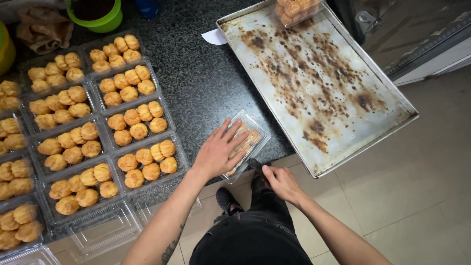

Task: The person is using a handheld stapler to seal plastic clamshell containers filled with small round pastries.

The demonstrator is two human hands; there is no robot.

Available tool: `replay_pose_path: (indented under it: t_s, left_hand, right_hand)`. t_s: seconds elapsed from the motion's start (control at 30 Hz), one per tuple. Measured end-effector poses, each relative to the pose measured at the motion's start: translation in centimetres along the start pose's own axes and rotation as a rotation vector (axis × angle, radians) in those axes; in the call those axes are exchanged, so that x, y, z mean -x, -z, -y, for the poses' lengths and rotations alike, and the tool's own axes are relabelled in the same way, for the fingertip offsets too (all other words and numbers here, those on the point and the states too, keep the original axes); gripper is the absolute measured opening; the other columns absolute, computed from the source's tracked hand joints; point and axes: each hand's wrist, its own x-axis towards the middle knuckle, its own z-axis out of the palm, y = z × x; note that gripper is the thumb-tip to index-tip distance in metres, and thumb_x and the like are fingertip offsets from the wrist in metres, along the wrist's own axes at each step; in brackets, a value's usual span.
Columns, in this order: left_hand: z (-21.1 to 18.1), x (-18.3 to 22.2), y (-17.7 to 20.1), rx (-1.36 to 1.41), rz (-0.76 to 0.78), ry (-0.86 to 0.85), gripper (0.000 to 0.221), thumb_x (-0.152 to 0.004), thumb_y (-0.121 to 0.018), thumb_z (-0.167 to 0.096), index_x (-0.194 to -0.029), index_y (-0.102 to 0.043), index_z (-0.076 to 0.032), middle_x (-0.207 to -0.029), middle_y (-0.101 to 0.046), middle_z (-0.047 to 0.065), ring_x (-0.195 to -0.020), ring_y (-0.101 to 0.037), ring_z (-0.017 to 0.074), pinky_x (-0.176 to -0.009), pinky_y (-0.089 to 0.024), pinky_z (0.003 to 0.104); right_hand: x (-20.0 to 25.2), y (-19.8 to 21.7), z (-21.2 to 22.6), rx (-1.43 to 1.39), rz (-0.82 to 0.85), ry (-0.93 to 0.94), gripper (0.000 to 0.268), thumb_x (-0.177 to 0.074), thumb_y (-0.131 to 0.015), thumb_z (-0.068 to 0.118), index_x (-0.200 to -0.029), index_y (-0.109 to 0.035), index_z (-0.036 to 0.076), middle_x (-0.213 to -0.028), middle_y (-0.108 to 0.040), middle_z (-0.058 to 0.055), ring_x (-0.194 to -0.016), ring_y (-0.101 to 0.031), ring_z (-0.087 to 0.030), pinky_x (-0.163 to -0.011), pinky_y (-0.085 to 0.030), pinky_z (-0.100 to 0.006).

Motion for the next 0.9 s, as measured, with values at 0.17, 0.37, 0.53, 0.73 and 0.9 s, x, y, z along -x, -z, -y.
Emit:
replay_pose_path:
  t_s: [0.17,0.37,0.53,0.73,0.9]
  left_hand:
    - [0.0,0.0,0.0,0.008,0.011,0.005,0.064,-0.111,-0.054,-0.061,-0.169,-0.056,-0.035,-0.184,-0.041,0.005,-0.171,-0.032,0.0409,-0.130,-0.043,0.062]
    - [-0.1,0.1,0.2,0.009,0.014,0.004,0.064,-0.111,-0.055,-0.060,-0.169,-0.056,-0.034,-0.185,-0.040,0.005,-0.172,-0.031,0.0411,-0.130,-0.043,0.062]
    - [-0.1,0.1,0.2,0.003,0.014,0.003,0.064,-0.111,-0.054,-0.060,-0.169,-0.057,-0.033,-0.185,-0.041,0.006,-0.171,-0.031,0.0415,-0.130,-0.043,0.062]
    - [-0.2,0.1,0.5,0.002,0.028,0.004,0.064,-0.112,-0.054,-0.059,-0.170,-0.055,-0.034,-0.185,-0.040,0.006,-0.172,-0.030,0.0412,-0.131,-0.042,0.062]
    - [-0.5,-0.1,1.0,0.021,0.040,0.085,0.064,-0.109,-0.055,-0.059,-0.170,-0.055,-0.037,-0.185,-0.040,0.003,-0.172,-0.029,0.0413,-0.130,-0.041,0.066]
  right_hand:
    - [-0.3,0.0,0.1,0.006,-0.004,0.022,0.075,-0.118,-0.034,0.060,-0.076,-0.074,0.014,-0.068,-0.082,-0.008,-0.072,-0.074,-0.029,-0.076,-0.059,-0.045]
    - [-0.5,0.0,-0.4,-0.001,-0.018,0.040,0.073,-0.119,-0.034,0.057,-0.076,-0.074,0.013,-0.066,-0.081,-0.008,-0.067,-0.070,-0.024,-0.070,-0.057,-0.042]
    - [-0.5,0.1,-0.3,-0.004,-0.024,0.053,0.073,-0.120,-0.035,0.055,-0.075,-0.073,0.012,-0.065,-0.080,-0.009,-0.064,-0.068,-0.024,-0.067,-0.056,-0.042]
    - [-1.2,-0.6,-1.2,0.029,-0.024,0.002,0.072,-0.118,-0.038,0.059,-0.078,-0.076,0.013,-0.067,-0.082,-0.008,-0.069,-0.073,-0.028,-0.072,-0.058,-0.043]
    - [-1.0,0.7,0.0,0.009,0.018,0.007,0.072,-0.118,-0.036,0.060,-0.080,-0.077,0.015,-0.072,-0.084,-0.011,-0.078,-0.078,-0.034,-0.079,-0.059,-0.048]
